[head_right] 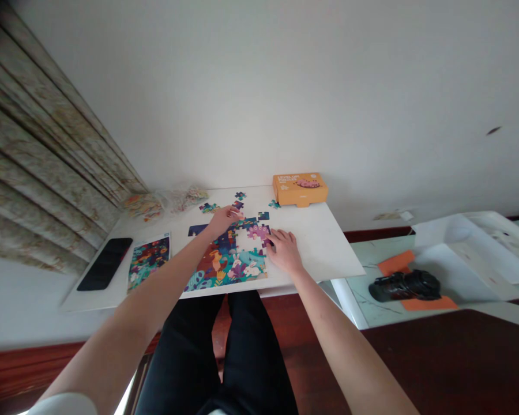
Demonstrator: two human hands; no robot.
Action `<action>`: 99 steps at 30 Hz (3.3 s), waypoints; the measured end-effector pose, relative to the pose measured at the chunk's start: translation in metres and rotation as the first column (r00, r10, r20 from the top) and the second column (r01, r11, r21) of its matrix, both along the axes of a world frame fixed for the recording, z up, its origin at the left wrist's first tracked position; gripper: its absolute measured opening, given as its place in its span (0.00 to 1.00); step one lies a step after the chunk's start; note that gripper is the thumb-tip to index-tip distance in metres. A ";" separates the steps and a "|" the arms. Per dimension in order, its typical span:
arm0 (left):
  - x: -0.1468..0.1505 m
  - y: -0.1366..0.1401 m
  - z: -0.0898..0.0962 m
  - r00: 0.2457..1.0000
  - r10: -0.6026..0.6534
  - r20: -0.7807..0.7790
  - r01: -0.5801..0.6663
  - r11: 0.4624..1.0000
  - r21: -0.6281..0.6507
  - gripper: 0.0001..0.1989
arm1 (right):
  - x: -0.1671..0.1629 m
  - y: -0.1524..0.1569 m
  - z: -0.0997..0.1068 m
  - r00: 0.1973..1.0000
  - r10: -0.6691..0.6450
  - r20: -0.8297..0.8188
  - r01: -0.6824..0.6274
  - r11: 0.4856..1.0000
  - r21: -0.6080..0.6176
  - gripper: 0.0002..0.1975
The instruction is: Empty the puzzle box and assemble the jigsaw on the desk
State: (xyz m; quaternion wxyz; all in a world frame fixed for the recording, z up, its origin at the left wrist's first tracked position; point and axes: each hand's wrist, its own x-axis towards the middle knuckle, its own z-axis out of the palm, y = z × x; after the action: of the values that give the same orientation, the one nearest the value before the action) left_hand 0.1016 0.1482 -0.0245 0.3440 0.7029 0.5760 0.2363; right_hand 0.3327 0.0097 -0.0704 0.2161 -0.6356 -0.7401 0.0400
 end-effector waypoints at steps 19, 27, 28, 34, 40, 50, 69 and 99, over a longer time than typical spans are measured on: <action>0.052 -0.099 -0.009 0.915 -0.049 -0.401 0.148 0.964 0.221 0.09 | 0.001 0.001 -0.001 1.000 0.007 -0.006 -0.007 1.000 0.014 0.18; 0.044 -0.117 -0.021 0.857 -0.216 -0.468 0.390 0.865 0.315 0.17 | 0.000 0.002 -0.003 1.000 0.000 -0.003 0.000 1.000 0.016 0.19; 0.042 -0.120 -0.025 0.835 -0.251 -0.489 0.439 0.840 0.319 0.19 | 0.001 0.002 -0.003 1.000 0.003 -0.007 -0.002 1.000 0.018 0.19; 0.031 -0.129 -0.039 0.794 -0.299 -0.530 0.506 0.808 0.301 0.27 | 0.001 0.001 -0.003 1.000 0.011 -0.022 -0.010 1.000 0.029 0.18; 0.031 -0.132 -0.034 0.821 -0.283 -0.495 0.473 0.822 0.316 0.26 | 0.001 0.000 -0.001 1.000 0.020 -0.015 -0.019 0.999 0.028 0.18; 0.032 -0.133 -0.034 0.806 -0.302 -0.509 0.488 0.825 0.284 0.27 | 0.003 0.000 -0.003 0.999 0.032 -0.021 -0.032 0.999 0.027 0.18; 0.026 -0.139 -0.030 0.847 -0.245 -0.471 0.462 0.778 0.426 0.15 | 0.002 0.001 -0.004 0.999 0.014 -0.031 -0.013 1.000 0.028 0.18; 0.039 -0.103 -0.032 0.840 -0.263 -0.475 0.464 0.802 0.376 0.14 | 0.000 0.001 -0.003 0.999 0.009 -0.038 -0.008 1.000 0.027 0.17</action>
State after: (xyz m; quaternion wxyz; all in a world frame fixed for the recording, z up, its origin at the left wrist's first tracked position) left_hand 0.1401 0.0449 -0.0561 0.0748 0.8974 0.4082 0.1500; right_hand 0.3329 0.0106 -0.0733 0.2386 -0.6286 -0.7390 0.0429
